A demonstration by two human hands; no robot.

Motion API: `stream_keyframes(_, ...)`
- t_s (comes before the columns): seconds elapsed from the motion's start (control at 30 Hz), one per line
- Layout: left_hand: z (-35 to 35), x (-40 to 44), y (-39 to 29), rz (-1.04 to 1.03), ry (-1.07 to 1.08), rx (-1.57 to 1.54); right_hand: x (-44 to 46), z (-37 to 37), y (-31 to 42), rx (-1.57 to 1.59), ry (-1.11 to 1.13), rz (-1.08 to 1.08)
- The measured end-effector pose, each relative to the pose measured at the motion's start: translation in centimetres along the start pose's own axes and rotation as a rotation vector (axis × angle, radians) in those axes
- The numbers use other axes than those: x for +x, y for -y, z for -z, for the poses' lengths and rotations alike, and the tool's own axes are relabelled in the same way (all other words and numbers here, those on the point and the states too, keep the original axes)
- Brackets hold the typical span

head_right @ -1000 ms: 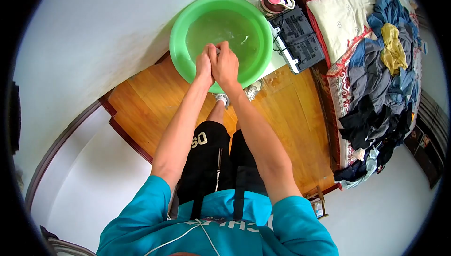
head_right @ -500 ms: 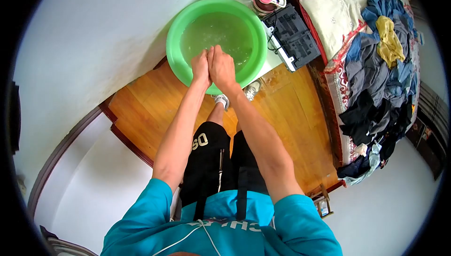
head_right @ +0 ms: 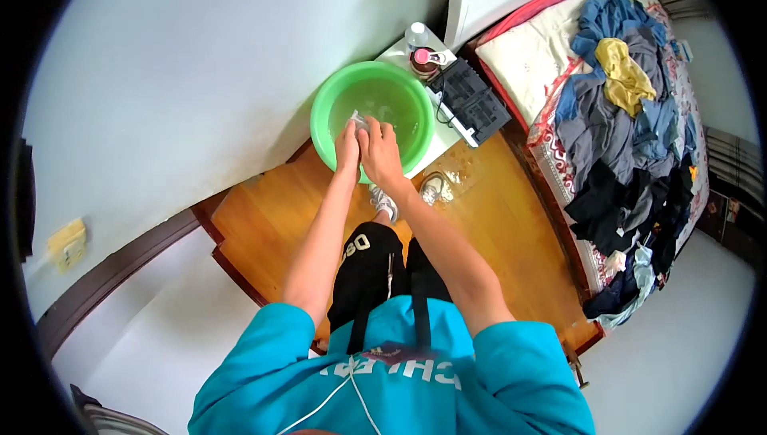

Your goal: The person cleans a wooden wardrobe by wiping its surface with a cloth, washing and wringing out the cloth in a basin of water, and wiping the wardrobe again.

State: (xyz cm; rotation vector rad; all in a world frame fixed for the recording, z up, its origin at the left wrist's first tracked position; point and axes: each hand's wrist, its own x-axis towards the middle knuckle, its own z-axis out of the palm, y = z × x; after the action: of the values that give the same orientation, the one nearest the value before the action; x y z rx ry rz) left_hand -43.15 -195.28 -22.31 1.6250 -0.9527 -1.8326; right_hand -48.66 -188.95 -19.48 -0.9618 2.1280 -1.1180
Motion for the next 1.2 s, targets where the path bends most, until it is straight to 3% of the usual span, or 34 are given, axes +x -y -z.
stream_keyframes(0.07, 0.9, -0.5, -0.1, 0.024, 0.015, -0.028, -1.2, 0.6, 0.2, -0.061, -0.025, 0.042)
stream_keyframes(0.13, 1.5, -1.3, -0.8, 0.183, -0.012, -0.224, -2.0, 2.1, 2.3, -0.096, 0.106, -0.069)
stream_keyframes(0.2, 2.1, -1.3, -1.0, 0.154, 0.061, -0.151, -2.6, 2.8, 4.3, -0.012, 0.121, -0.098)
stream_keyframes(0.27, 2.0, -3.1, -3.8, 0.240, 0.189, -0.059, -3.1, 2.9, 5.6, -0.119, 0.038, 0.115)
stream_keyframes(0.33, 2.4, -4.6, -5.8, 0.249, 0.279, -0.092, -2.9, 3.0, 5.6, -0.198, -0.021, 0.201)
stream_keyframes(0.4, 2.9, -4.0, -6.9, 0.373, 0.389, -0.236, -2.1, 3.3, 5.9, -0.212, -0.163, 0.466)
stream_keyframes(0.57, 3.7, -6.0, -10.0, 0.383, 0.695, -0.395, -1.3, 3.8, 8.1, -0.108, -0.166, 0.441)
stream_keyframes(0.67, 3.9, -7.0, -10.9, 0.415, 0.728, -0.431, -0.1, 3.2, 7.0, -0.049, -0.112, 0.342)
stream_keyframes(0.73, 3.4, -6.6, -10.1, 0.408, 0.643, -0.423, 0.2, 2.8, 7.6, -0.028, -0.132, 0.337)
stream_keyframes(0.8, 2.7, -6.6, -9.3, 0.381, 0.408, -0.066, -0.1, 2.6, 7.8, 0.015, -0.066, 0.183)
stream_keyframes(0.87, 2.8, -5.7, -8.7, 0.369, 0.350, -0.002, -0.3, 2.6, 7.8, 0.028, -0.051, 0.169)
stream_keyframes(0.93, 2.6, -5.7, -9.0, 0.157, 0.260, 0.227, -0.2, 2.7, 7.5, 0.039, -0.038, 0.149)
stream_keyframes(1.0, 2.0, -5.6, -9.4, 0.137, 0.217, 0.336, 0.1, 2.6, 7.4, -0.120, -0.294, 0.373)
stream_keyframes(1.03, 1.7, -5.6, -9.7, 0.112, 0.174, 0.446, 0.3, 2.5, 7.4, -0.117, -0.287, 0.371)
stream_keyframes(1.13, 0.7, -5.3, -8.6, 0.028, 0.112, 0.253, 0.6, 2.8, 7.7, -0.083, -0.282, 0.377)
stream_keyframes(1.17, 0.2, -5.2, -8.3, 0.032, 0.110, 0.252, 0.7, 2.9, 7.9, -0.034, -0.250, 0.297)
stream_keyframes(1.2, -0.4, -5.3, -8.1, 0.102, 0.136, 0.039, 0.7, 3.0, 7.9, 0.013, -0.215, 0.217)
